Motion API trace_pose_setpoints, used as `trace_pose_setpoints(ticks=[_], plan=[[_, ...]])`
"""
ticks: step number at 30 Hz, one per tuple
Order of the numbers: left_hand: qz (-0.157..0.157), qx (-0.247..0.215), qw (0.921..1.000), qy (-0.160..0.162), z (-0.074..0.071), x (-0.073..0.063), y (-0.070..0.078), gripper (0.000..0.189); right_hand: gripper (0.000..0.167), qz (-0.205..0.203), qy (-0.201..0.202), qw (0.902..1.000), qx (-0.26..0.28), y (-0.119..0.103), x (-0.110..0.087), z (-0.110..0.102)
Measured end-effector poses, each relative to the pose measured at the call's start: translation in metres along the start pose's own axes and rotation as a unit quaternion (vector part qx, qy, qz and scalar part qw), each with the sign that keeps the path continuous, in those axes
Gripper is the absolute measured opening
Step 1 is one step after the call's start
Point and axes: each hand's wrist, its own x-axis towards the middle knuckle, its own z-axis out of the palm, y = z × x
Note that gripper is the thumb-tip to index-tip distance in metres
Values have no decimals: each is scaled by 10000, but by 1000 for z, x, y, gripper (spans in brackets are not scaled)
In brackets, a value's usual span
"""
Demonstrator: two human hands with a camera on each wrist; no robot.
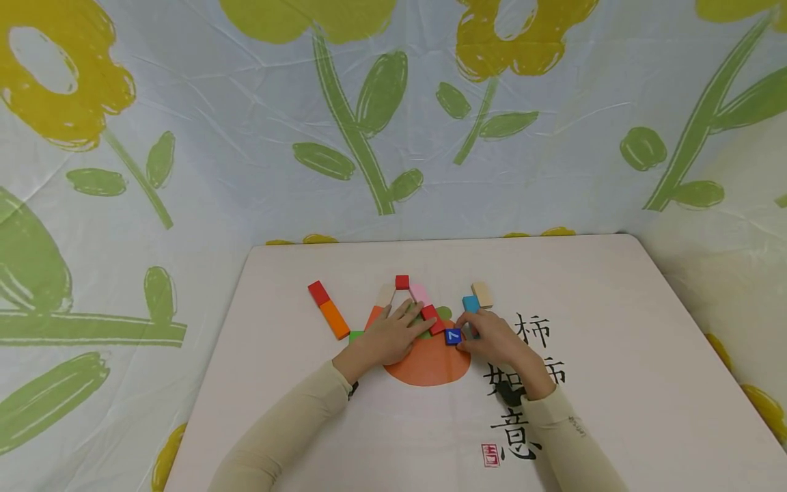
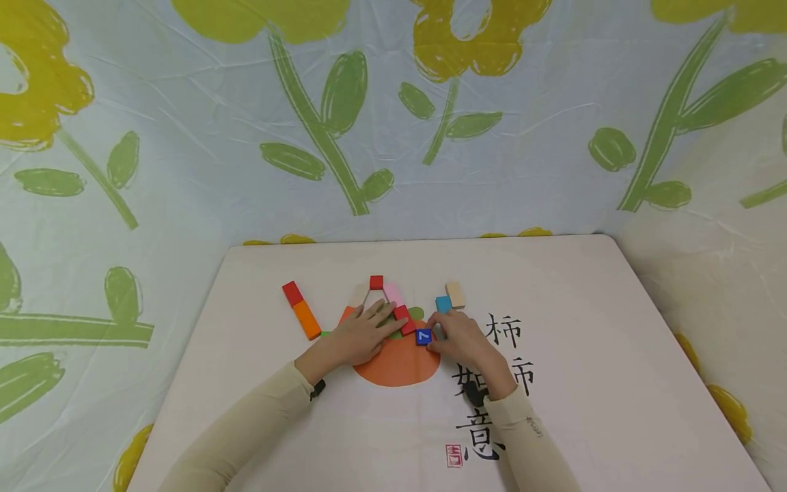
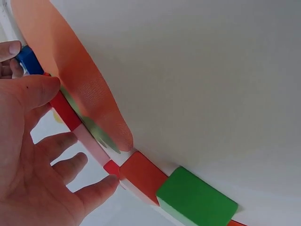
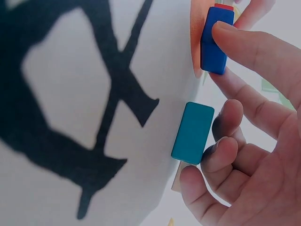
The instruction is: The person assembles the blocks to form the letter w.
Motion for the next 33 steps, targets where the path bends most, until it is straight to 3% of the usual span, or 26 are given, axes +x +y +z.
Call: trace_pose_setpoints(ticks=[13, 22, 27, 33], plan=[[93, -136, 9996, 227, -3, 0, 0, 56, 29, 37, 4, 10000, -59, 0, 0, 2], [93, -107, 9997, 214, -2, -2, 3, 56, 31, 52, 31, 9999, -126, 2, -1, 4], [101, -59, 9997, 219, -1, -5, 13, 58, 37, 35, 50, 10000, -1, 0, -4, 1], [102, -9, 9999, 121, 2, -9, 34, 62, 57, -197, 185, 9995, 161, 8, -10, -16]])
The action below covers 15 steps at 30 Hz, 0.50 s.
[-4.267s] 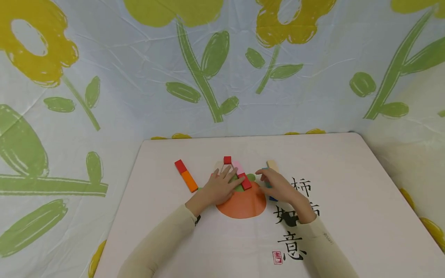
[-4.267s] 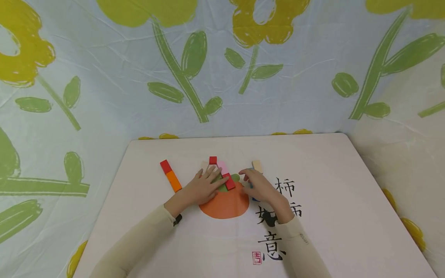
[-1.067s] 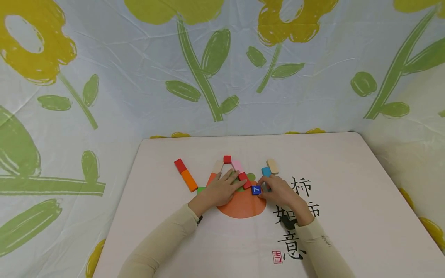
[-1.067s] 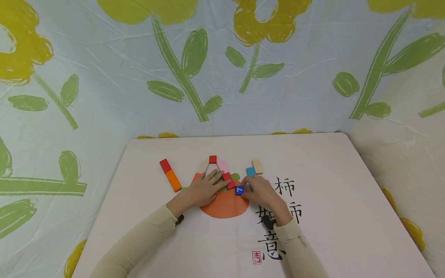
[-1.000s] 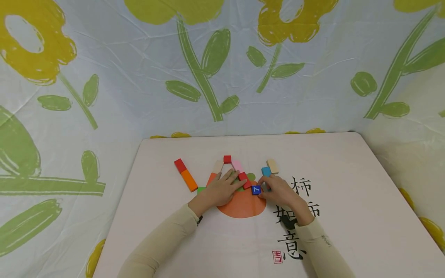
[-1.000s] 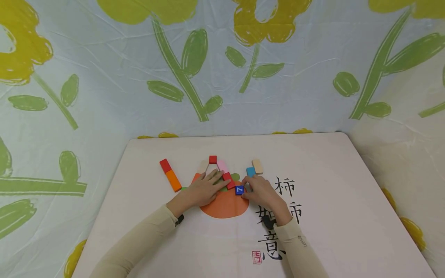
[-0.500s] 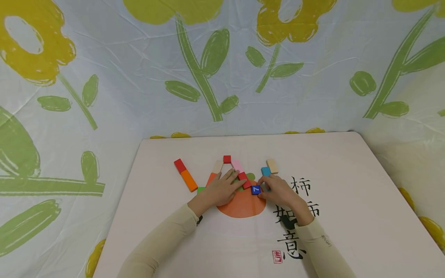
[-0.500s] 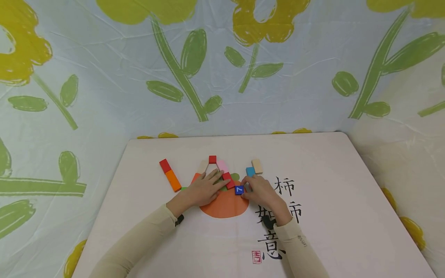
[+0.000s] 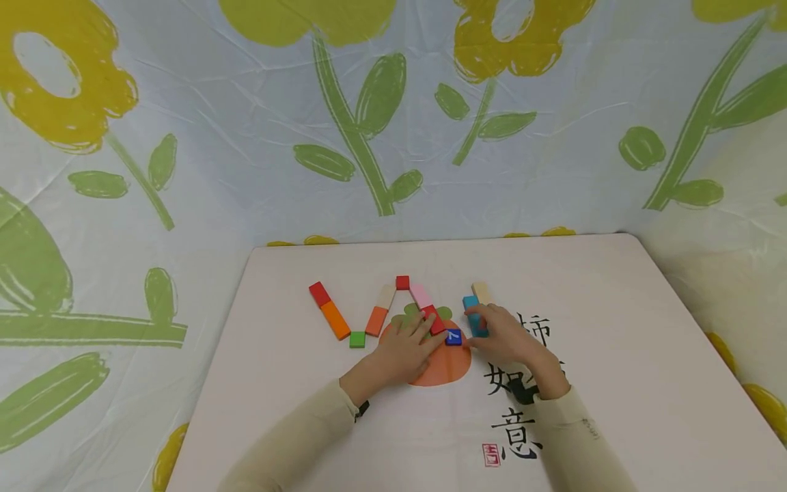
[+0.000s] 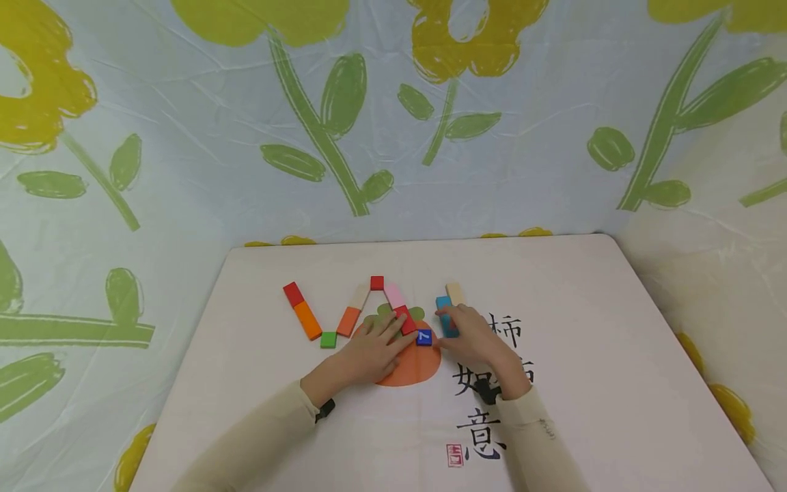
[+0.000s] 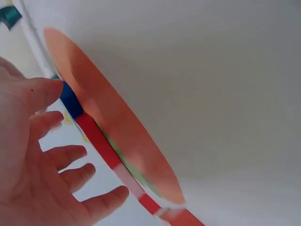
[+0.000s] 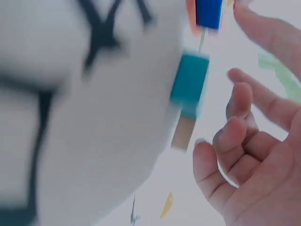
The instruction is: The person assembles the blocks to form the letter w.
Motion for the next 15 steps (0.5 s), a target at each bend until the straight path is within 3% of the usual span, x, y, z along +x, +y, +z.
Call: trace_pose_setpoints(ticks=[8, 15], plan=[[-68, 54, 9999, 125, 0, 0, 17, 65, 93, 137, -383, 9992, 63, 30, 6, -22], [-145, -73, 9997, 158, 1, 1, 18, 64, 100, 350, -837, 9959, 14, 40, 15, -29]])
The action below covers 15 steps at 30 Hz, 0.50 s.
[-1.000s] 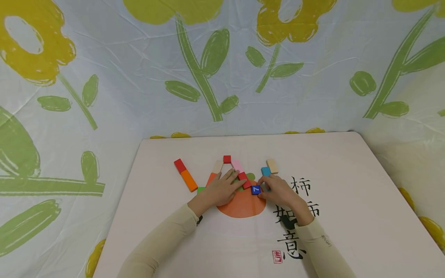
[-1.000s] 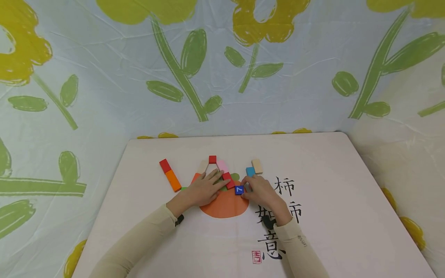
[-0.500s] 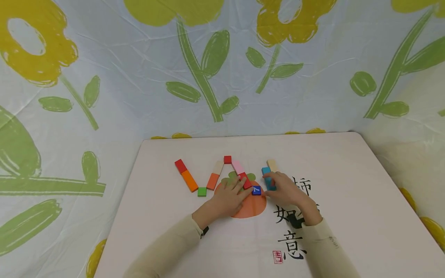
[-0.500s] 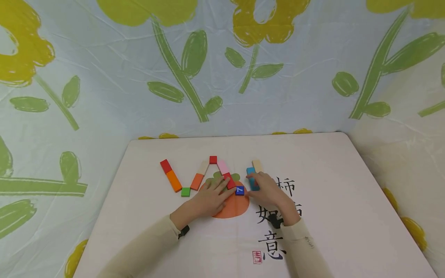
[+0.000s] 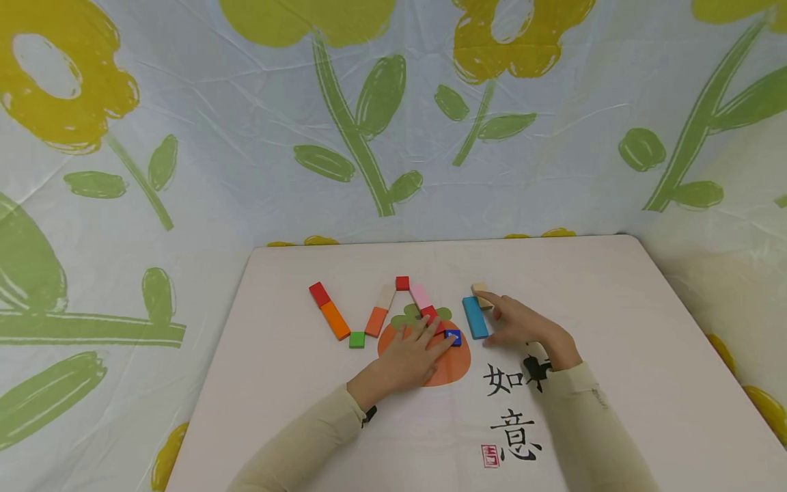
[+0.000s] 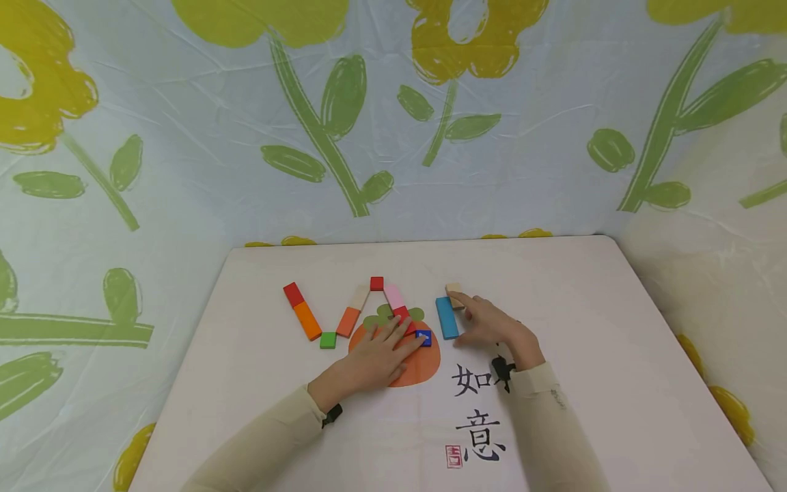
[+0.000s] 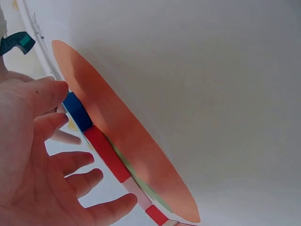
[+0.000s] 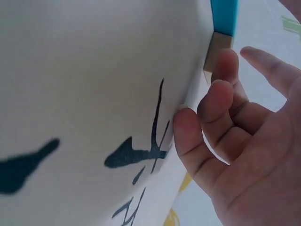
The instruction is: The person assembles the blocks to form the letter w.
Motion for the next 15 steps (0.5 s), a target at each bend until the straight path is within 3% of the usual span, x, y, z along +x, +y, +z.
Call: trace_pose_setpoints(ticks=[8, 15], plan=[[-63, 74, 9997, -206, -1, 0, 0, 64, 95, -69, -258, 9996, 66, 2, 8, -3], [-80, 46, 9997, -233, 1, 2, -1, 62, 96, 11, -74, 10000, -33, 5, 12, 0]])
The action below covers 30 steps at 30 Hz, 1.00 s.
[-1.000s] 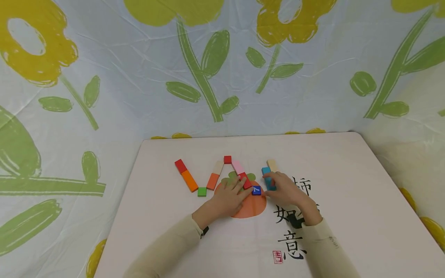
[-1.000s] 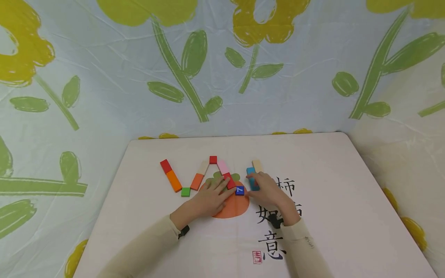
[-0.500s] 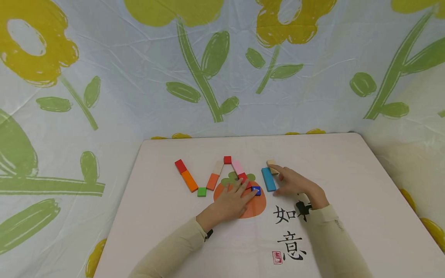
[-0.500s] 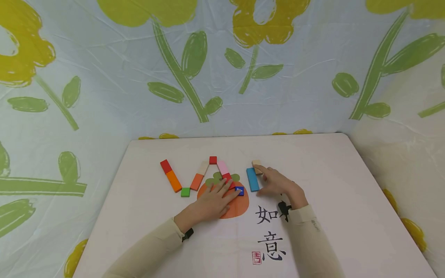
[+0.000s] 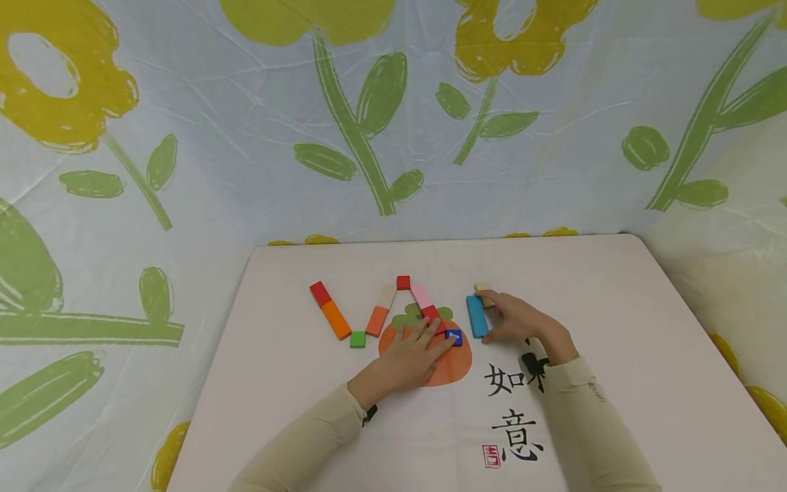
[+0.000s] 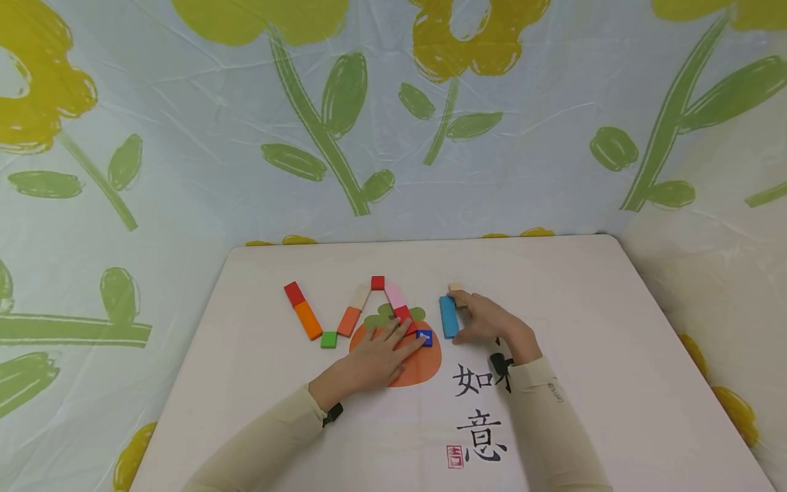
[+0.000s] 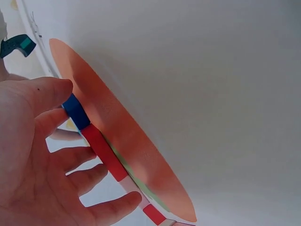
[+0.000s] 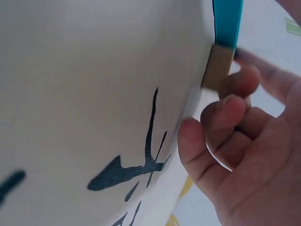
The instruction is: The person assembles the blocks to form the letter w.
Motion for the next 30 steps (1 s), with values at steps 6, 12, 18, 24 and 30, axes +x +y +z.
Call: trace_pose_setpoints(ticks=[6, 12, 18, 24, 30], plan=[[-7, 65, 10000, -7, 0, 0, 0, 62, 101, 133, 430, 9990, -17, 0, -1, 7], [-16, 55, 10000, -15, 0, 0, 0, 63, 103, 198, 818, 9965, 6, -6, -3, 18], [-43, -17, 9999, -103, 0, 1, -2, 64, 102, 420, 1010, 9939, -147, -16, -3, 24], [-47, -108, 9998, -132, 0, 1, -1, 64, 104, 538, 886, 9942, -293, -24, -4, 24], [-22, -169, 9997, -153, -1, 0, 0, 64, 103, 550, 846, 9942, -383, -26, -5, 25]])
